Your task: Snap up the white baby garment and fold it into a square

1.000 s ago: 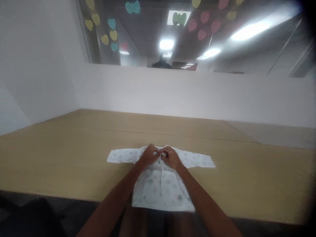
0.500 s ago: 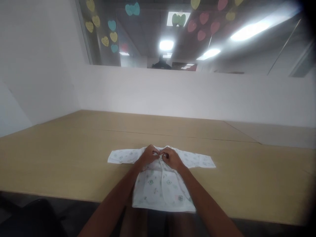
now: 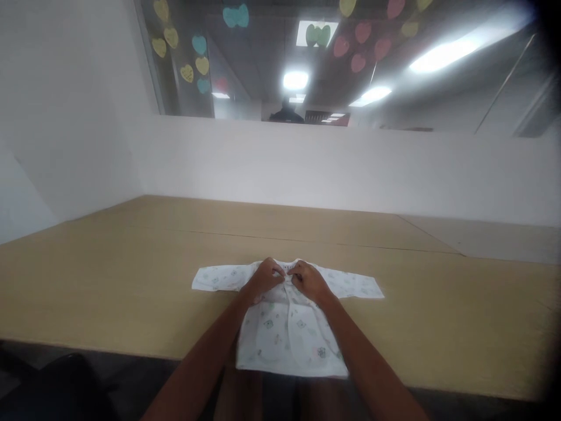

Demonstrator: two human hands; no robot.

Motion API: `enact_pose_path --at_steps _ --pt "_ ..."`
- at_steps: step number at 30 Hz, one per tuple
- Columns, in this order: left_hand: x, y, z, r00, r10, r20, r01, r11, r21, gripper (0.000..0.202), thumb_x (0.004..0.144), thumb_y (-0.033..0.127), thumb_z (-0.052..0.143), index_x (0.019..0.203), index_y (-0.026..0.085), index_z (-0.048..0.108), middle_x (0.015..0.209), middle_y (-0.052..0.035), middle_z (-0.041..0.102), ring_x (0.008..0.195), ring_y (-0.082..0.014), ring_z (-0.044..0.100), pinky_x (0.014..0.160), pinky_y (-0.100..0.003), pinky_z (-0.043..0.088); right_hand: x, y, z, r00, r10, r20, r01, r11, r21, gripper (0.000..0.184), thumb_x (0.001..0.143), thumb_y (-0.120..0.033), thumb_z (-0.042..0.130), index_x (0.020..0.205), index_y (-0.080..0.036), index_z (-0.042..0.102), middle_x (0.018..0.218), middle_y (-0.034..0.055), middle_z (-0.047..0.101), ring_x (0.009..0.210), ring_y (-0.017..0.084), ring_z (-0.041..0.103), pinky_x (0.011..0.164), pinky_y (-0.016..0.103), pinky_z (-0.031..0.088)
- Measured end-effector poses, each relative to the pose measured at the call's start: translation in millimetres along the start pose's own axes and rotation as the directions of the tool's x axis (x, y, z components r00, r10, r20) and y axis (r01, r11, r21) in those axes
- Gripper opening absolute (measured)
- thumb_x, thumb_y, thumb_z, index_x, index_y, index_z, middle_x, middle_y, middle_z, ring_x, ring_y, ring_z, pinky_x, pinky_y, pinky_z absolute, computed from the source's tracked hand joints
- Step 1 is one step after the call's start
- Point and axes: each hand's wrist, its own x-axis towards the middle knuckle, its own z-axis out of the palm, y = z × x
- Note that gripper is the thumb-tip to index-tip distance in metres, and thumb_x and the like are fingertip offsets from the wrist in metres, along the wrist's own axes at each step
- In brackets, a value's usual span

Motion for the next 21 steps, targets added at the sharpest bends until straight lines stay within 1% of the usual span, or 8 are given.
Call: enact_pose_path --at_steps 4,7,10,12,15,17,18,21 --pt "0.1 1.5 0.6 1.000 0.009 0.005 -0.009 1.000 0.003 0.014 0.067 0.014 0.066 0.078 0.017 0.075 0.089 -0.0044 0.066 0.085 -0.0172 0.061 0.074 -0.025 0.048 0.4 2.0 -3.2 0.999 0.028 -0.030 -0.028 1.000 0.011 0.030 0.076 -0.007 0.051 0.086 -0.021 0.075 0.084 0.0051 0.068 0.079 0.017 0.061 0.075 0.029 0.047" --pt "0.2 3.5 0.2 1.000 0.013 0.008 -0.013 1.000 0.014 0.015 0.068 0.015 0.065 0.078 0.018 0.075 0.087 -0.0039 0.067 0.085 -0.0173 0.061 0.075 -0.025 0.048 0.1 -1.5 -4.0 1.000 0.006 -0.019 -0.005 0.999 0.038 0.034 0.076 -0.005 0.050 0.090 -0.022 0.075 0.085 0.0039 0.069 0.078 0.016 0.062 0.074 0.027 0.047" --pt "0.1 7.2 -3.0 1.000 0.012 0.019 -0.012 0.999 0.035 0.014 0.067 0.015 0.064 0.077 0.016 0.074 0.083 -0.0041 0.067 0.082 -0.0174 0.060 0.073 -0.026 0.047 -0.3 -3.9 -2.7 1.000 -0.003 -0.005 0.004 0.998 0.056 0.036 0.075 -0.006 0.050 0.094 -0.024 0.075 0.085 0.0033 0.069 0.077 0.016 0.062 0.073 0.027 0.047" --pt "-0.2 10.3 -8.3 0.999 0.023 0.049 -0.025 0.999 0.047 0.014 0.066 0.014 0.062 0.074 0.016 0.073 0.081 -0.0036 0.066 0.079 -0.0169 0.060 0.071 -0.025 0.045 0.3 -3.6 -2.2 1.000 0.012 -0.023 -0.011 0.998 0.062 0.035 0.075 -0.006 0.050 0.091 -0.024 0.076 0.085 0.0038 0.070 0.078 0.016 0.063 0.074 0.028 0.048" --pt "-1.0 13.1 -20.1 0.986 0.066 0.150 -0.074 0.996 0.048 0.012 0.062 0.011 0.063 0.070 0.017 0.071 0.078 -0.0015 0.067 0.076 -0.0157 0.060 0.070 -0.024 0.045 2.6 -3.0 -4.1 0.995 0.049 -0.092 -0.043 0.996 0.074 0.031 0.077 -0.009 0.049 0.089 -0.021 0.075 0.084 0.0050 0.070 0.076 0.016 0.062 0.074 0.029 0.047" --pt "-1.5 12.1 -27.4 0.974 0.095 0.205 -0.107 0.993 0.047 0.009 0.060 0.015 0.069 0.069 0.018 0.070 0.080 -0.0008 0.067 0.078 -0.0162 0.061 0.073 -0.024 0.045 4.2 -4.2 -7.0 0.990 0.063 -0.127 -0.052 0.995 0.086 0.026 0.079 -0.012 0.050 0.086 -0.019 0.074 0.078 0.0045 0.068 0.071 0.016 0.060 0.069 0.028 0.046" --pt "-1.8 10.7 -30.1 0.971 0.104 0.215 -0.118 0.992 0.051 0.011 0.060 0.019 0.072 0.071 0.018 0.069 0.082 -0.0012 0.068 0.082 -0.0174 0.061 0.077 -0.025 0.045 4.7 -5.5 -8.5 0.989 0.063 -0.132 -0.051 0.994 0.093 0.023 0.079 -0.014 0.052 0.084 -0.019 0.073 0.075 0.0037 0.067 0.068 0.015 0.059 0.066 0.027 0.046" --pt "-3.0 4.7 -33.9 0.974 0.111 0.195 -0.129 0.988 0.086 0.026 0.060 0.031 0.078 0.081 0.019 0.069 0.096 -0.0043 0.068 0.095 -0.0226 0.060 0.090 -0.032 0.044 3.6 -11.0 -12.0 0.994 0.042 -0.099 -0.030 0.992 0.121 0.017 0.077 -0.015 0.054 0.073 -0.018 0.070 0.065 0.0010 0.062 0.060 0.013 0.054 0.059 0.024 0.042"
